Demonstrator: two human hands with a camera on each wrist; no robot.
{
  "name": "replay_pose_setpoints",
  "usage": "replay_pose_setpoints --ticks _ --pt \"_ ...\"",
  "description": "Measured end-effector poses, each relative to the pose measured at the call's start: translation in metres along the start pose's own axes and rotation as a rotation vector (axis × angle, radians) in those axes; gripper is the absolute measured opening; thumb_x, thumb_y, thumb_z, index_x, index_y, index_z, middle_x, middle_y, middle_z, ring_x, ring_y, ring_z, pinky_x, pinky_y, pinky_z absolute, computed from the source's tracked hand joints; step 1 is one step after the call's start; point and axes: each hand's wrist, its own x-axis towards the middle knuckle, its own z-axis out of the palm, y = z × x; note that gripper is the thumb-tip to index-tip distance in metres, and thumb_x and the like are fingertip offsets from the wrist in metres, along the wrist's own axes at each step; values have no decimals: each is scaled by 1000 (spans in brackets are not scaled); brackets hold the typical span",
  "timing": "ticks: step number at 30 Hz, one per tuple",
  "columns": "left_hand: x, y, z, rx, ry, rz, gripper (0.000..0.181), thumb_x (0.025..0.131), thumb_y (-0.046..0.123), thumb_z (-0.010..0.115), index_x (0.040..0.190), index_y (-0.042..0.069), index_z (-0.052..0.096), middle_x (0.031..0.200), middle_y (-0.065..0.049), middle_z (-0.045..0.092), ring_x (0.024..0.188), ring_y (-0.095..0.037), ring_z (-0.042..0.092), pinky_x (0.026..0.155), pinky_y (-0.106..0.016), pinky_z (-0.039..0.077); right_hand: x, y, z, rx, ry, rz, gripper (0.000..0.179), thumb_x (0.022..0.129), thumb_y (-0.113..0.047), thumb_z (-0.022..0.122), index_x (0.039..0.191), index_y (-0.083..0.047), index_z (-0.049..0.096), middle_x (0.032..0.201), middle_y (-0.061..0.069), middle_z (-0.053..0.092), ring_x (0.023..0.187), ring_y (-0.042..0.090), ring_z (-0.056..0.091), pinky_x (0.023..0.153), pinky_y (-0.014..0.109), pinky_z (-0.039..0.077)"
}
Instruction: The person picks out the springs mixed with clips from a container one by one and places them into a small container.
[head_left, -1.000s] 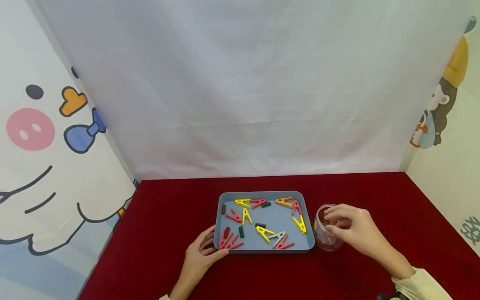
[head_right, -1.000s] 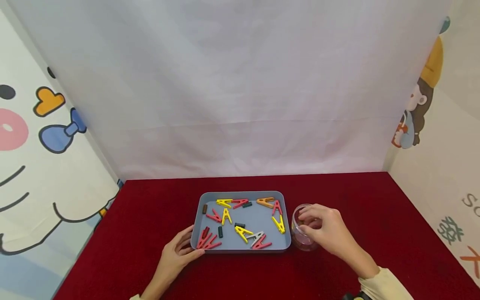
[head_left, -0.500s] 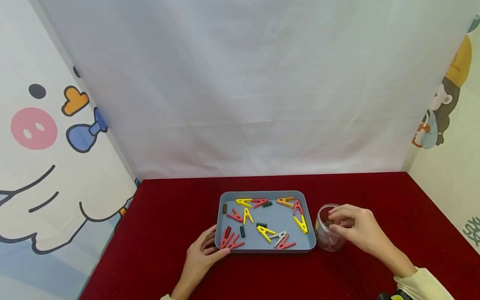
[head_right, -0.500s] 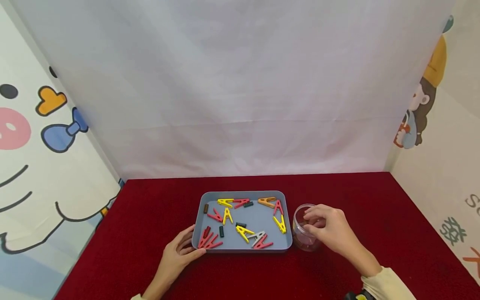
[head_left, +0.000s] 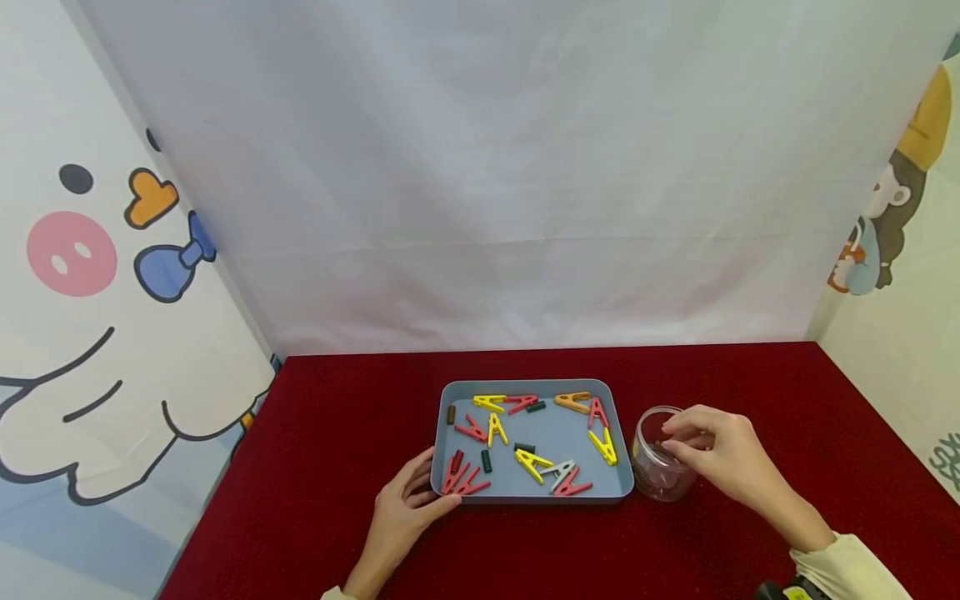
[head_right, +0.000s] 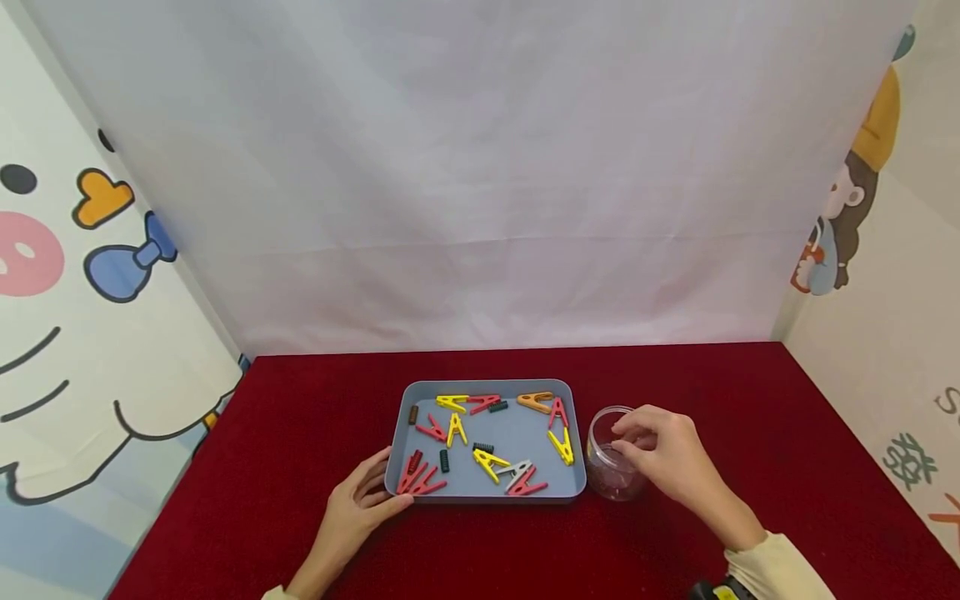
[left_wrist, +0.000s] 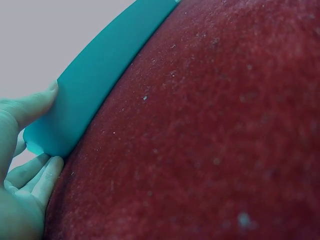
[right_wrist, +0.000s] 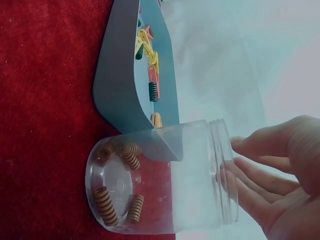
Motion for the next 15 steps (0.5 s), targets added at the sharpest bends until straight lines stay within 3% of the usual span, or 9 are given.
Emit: replay_pose_setpoints --ticks 15 --pt "0 0 0 -1 1 11 69 63 29 79 125 27 48 118 4 52 102 -12 51 75 -24 47 7 -23 -1 43 -24 -37 25 65 1 74 86 -11 66 82 0 63 65 8 59 54 22 48"
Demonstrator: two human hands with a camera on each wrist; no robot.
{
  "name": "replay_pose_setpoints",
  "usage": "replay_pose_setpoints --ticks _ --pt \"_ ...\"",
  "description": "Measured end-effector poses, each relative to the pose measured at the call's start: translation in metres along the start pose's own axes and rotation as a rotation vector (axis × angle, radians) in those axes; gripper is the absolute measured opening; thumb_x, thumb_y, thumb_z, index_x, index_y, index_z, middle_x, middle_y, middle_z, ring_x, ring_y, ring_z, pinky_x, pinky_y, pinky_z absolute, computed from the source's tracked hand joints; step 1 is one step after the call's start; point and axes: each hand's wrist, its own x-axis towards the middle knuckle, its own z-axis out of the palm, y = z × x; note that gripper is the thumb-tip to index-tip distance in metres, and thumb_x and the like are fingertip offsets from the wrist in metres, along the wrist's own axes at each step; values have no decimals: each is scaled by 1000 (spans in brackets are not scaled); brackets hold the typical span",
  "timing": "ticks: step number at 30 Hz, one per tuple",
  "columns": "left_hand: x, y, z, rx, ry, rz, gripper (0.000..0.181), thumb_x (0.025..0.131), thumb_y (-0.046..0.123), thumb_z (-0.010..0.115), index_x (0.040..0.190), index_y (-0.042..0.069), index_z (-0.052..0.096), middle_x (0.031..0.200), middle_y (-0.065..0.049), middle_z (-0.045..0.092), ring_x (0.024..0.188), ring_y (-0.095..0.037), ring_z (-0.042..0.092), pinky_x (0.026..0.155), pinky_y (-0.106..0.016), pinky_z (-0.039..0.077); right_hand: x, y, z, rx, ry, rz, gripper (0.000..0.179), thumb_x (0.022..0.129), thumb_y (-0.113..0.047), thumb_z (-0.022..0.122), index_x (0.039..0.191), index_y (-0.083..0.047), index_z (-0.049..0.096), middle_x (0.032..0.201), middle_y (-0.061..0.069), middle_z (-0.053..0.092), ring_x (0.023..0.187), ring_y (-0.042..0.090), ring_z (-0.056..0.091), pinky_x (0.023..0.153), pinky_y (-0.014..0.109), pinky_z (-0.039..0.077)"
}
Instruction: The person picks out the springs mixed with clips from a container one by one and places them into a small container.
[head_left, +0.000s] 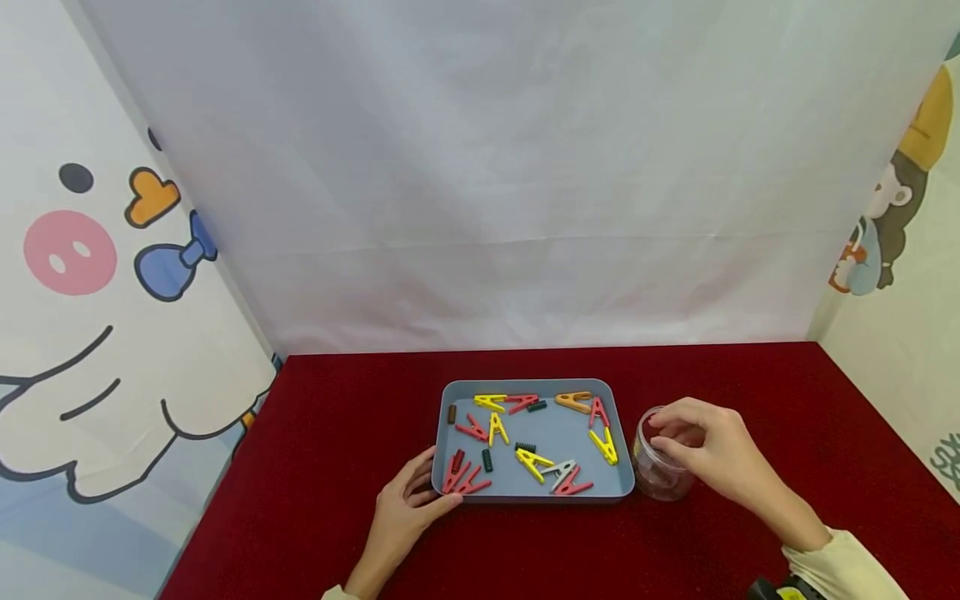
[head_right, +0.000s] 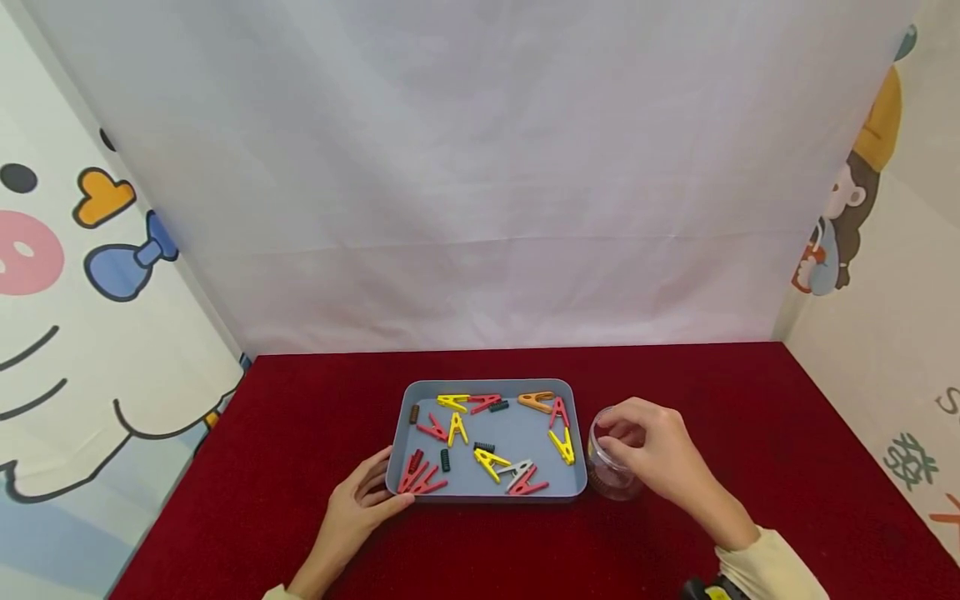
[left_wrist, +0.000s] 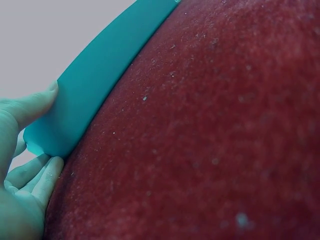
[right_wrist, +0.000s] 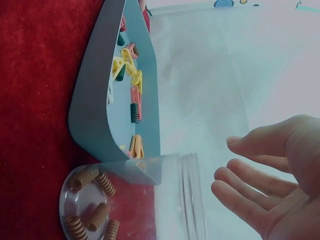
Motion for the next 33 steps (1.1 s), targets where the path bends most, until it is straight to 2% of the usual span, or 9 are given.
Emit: replay_pose_setpoints --ticks 5,10,13,18,23,33 --pt "0 -1 0 3 -1 -1 70 63 30 78 126 26 48 118 4 52 102 -12 51 75 -24 47 4 -9 3 22 -20 0 26 66 3 73 87 -11 65 84 1 62 66 10 59 55 24 49" --pt "0 0 0 6 0 0 69 63 29 79 125 26 48 118 4 52 102 -12 51 75 -24 47 8 -18 6 31 -25 -13 27 68 0 73 87 -16 65 85 -4 61 67 6 58 57 22 49" --pt "-1 3 0 13 -7 24 69 64 28 78 126 22 48 119 0 52 102 -15 52 74 -25 47 11 -22 9 41 -29 -19 27 68 -1 73 88 -18 65 86 -5 61 67 6 58 58 22 49" --pt "-6 19 -2 -7 -32 29 68 66 23 77 127 16 47 120 -9 51 104 -22 51 75 -29 48 15 -27 18 58 -52 -18 28 68 0 73 88 -18 64 85 -6 60 68 5 57 58 23 50" --pt "-10 31 -3 -6 -37 -7 68 66 22 77 127 15 47 122 -8 50 105 -23 50 78 -32 47 20 -30 27 52 -67 -39 26 69 0 72 87 -17 65 84 -7 60 68 5 56 57 24 50" --pt "-10 30 -3 -10 -40 -8 69 67 22 77 127 15 46 122 -9 50 105 -23 50 78 -32 47 29 -27 46 105 -96 -63 23 70 -4 72 87 -19 65 83 -2 61 68 5 56 57 23 49"
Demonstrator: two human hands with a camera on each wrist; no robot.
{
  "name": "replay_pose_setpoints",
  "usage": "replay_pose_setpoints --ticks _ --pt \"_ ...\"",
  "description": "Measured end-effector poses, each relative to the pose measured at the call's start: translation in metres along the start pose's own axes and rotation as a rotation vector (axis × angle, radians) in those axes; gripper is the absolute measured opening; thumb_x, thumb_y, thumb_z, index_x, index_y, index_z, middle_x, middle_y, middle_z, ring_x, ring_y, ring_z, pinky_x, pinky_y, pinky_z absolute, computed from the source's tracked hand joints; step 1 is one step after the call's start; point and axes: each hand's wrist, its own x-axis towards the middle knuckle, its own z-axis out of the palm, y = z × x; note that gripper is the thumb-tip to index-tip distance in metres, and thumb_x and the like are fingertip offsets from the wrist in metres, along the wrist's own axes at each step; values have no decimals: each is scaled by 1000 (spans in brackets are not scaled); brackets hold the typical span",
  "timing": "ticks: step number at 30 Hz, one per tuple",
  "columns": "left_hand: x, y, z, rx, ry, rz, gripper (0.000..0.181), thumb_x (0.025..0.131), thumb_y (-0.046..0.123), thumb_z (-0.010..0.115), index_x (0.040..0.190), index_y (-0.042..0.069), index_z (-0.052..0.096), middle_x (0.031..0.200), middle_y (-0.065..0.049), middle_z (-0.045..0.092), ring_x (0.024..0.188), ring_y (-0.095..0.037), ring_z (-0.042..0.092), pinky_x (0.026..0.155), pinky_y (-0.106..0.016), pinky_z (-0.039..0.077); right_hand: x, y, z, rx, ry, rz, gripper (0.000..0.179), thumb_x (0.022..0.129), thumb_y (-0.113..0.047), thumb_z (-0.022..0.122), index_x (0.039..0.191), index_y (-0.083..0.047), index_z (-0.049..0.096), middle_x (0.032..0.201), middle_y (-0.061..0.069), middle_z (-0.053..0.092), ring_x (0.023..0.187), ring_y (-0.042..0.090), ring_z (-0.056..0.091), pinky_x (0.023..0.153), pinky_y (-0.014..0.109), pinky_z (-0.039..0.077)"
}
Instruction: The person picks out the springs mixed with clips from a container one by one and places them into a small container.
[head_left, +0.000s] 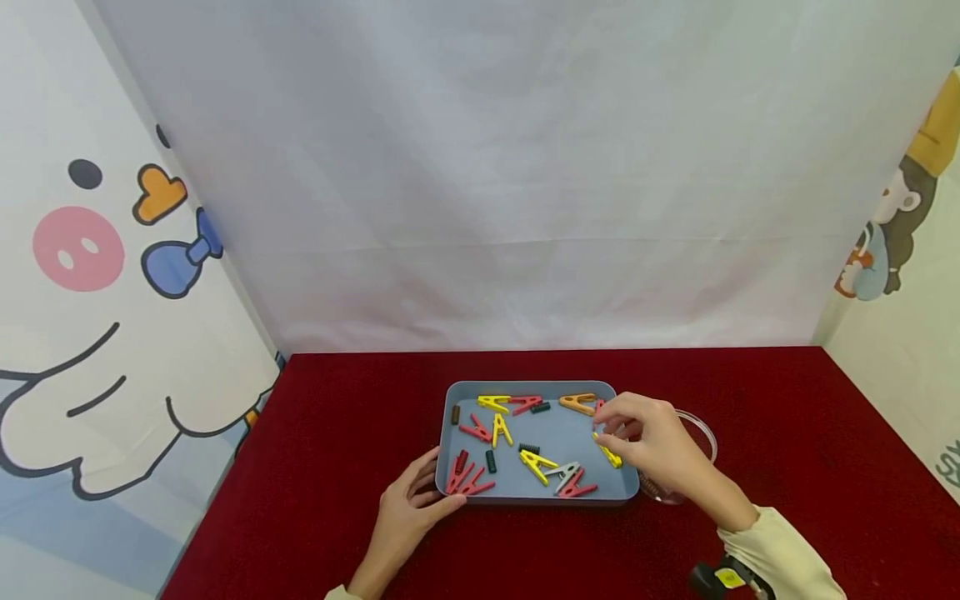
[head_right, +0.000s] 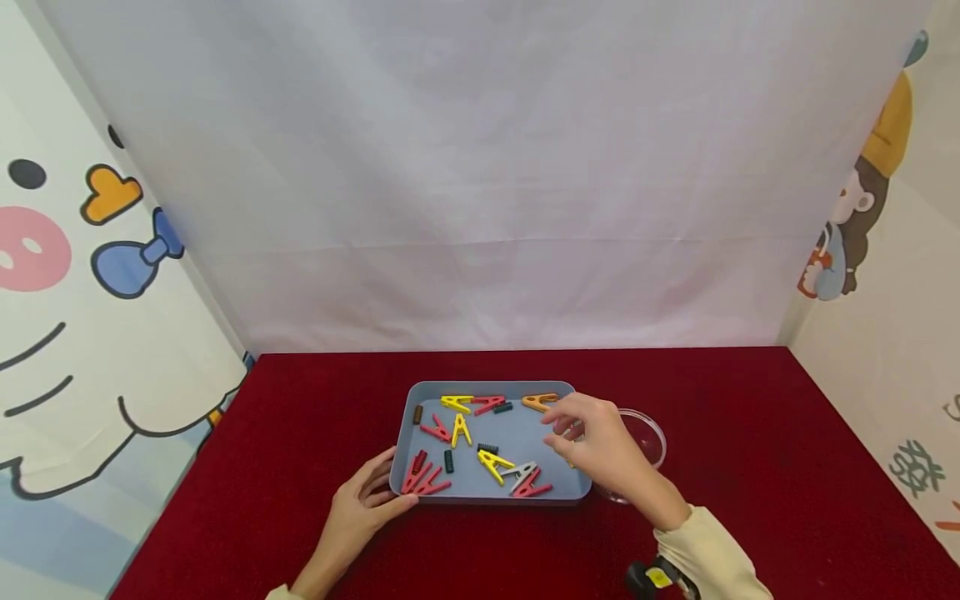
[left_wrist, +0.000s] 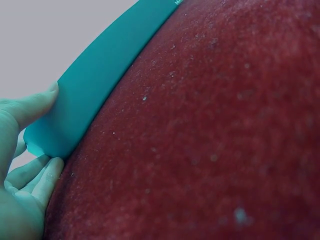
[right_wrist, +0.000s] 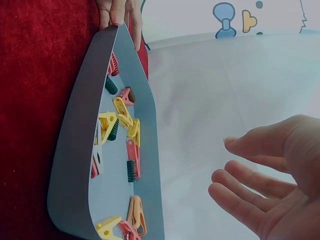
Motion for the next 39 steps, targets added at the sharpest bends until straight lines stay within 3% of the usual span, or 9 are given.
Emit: replay_pose_setpoints --ticks 4,9,17,33,39 --pt "1 -6 -1 -17 7 2 68 66 22 78 127 16 47 121 -8 51 105 -23 51 77 -31 47 4 2 9 12 -22 9 21 70 -6 73 86 -18 65 84 -5 60 70 5 57 58 22 49" --pt "6 -26 0 -3 27 28 69 64 28 78 126 22 48 119 -1 52 103 -17 52 74 -25 48 9 3 20 27 -54 37 19 71 -8 72 85 -19 65 83 -10 58 70 5 57 60 23 49" --pt "9 -32 0 4 42 29 69 63 29 78 126 24 48 118 1 53 102 -15 52 74 -24 48 18 3 36 28 -97 47 18 72 -7 71 84 -18 65 83 -6 59 69 7 56 60 23 49" --pt "8 -28 -2 13 18 11 69 65 30 77 126 26 47 119 3 52 102 -13 51 74 -23 47 33 6 63 16 -150 20 14 72 -9 71 83 -16 66 81 1 59 69 8 58 60 19 48" --pt "3 -12 -2 -10 -9 16 68 67 25 77 127 19 47 122 -5 50 105 -21 50 77 -29 47 38 13 71 11 -170 25 12 72 -8 71 82 -14 66 83 0 61 70 9 57 59 21 47"
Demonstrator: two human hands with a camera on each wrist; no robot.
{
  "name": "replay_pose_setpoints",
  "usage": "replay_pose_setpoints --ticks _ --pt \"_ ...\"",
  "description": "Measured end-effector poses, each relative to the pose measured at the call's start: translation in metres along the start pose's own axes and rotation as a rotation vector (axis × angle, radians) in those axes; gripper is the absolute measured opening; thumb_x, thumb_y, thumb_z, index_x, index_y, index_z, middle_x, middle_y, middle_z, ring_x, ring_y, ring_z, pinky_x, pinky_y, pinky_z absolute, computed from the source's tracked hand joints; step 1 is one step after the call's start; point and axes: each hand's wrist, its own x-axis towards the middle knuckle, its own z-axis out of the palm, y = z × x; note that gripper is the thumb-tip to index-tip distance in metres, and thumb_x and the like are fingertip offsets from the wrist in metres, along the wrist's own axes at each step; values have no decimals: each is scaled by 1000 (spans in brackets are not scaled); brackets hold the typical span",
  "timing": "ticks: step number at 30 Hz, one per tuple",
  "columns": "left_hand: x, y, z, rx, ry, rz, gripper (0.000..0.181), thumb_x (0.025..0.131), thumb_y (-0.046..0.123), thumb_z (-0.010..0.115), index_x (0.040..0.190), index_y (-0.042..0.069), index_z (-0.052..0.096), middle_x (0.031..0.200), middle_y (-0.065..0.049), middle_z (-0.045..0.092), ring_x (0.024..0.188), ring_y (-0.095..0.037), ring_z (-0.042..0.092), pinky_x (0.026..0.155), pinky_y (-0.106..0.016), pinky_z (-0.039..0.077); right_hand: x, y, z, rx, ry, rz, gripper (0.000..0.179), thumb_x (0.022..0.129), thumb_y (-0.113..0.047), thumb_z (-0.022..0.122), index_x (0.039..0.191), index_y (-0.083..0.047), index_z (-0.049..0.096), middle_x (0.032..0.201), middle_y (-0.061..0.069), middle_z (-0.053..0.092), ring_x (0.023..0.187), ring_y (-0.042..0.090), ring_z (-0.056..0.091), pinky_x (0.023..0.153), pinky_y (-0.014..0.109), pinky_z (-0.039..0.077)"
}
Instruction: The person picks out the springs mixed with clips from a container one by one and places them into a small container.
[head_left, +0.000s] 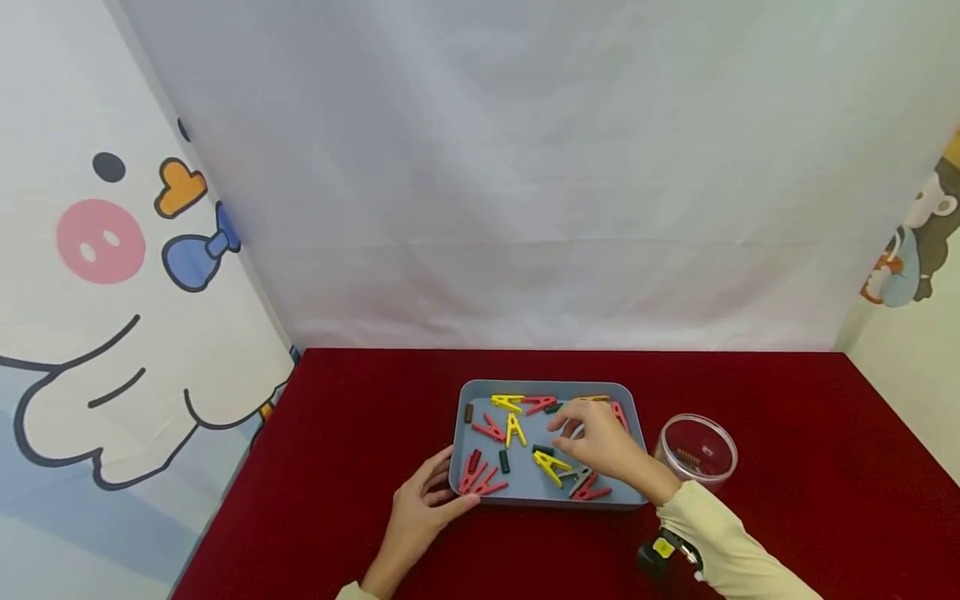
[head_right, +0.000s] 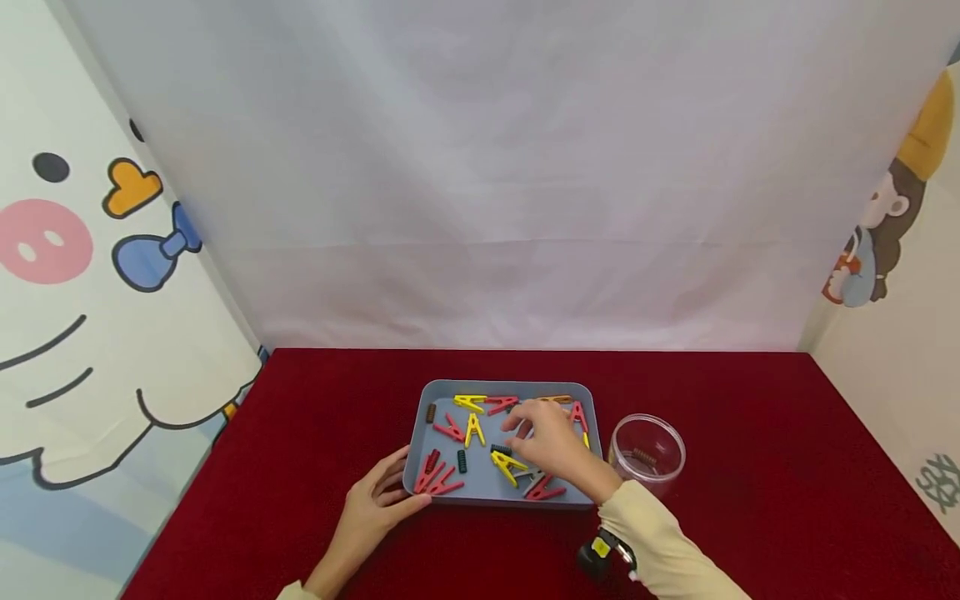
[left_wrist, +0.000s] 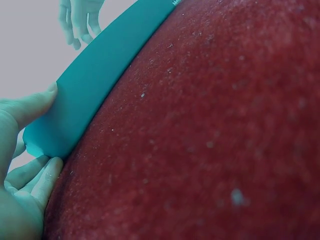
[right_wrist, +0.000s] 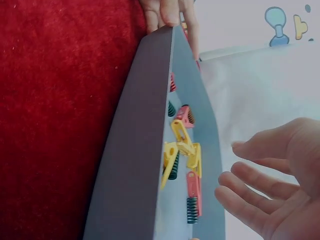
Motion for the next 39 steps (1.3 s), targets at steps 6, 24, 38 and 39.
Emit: replay_pose_setpoints --ticks 6,24,38,39 --pt "-4 12 -1 13 -24 -7 69 68 24 76 129 16 44 125 -10 47 108 -24 49 79 -32 47 5 5 5 -15 -43 13 9 73 -7 70 81 -8 67 82 3 62 68 12 56 56 22 45" --pt "-5 13 -1 24 -18 14 68 69 24 76 129 14 44 123 -10 49 106 -24 49 79 -35 47 16 18 20 -27 -173 34 8 74 -2 65 79 -8 66 80 3 62 67 11 55 55 23 44" --pt "1 -7 0 29 7 7 70 66 27 77 128 22 46 121 -3 51 104 -18 51 77 -28 47 20 25 28 -44 -192 35 12 73 2 63 79 -8 65 79 2 61 68 11 54 57 24 44" --pt "0 -2 -1 23 3 10 70 66 26 77 128 20 46 121 -5 51 104 -20 51 77 -29 47 20 25 28 -48 -187 35 12 73 2 62 79 -8 65 80 2 61 68 11 54 57 24 44"
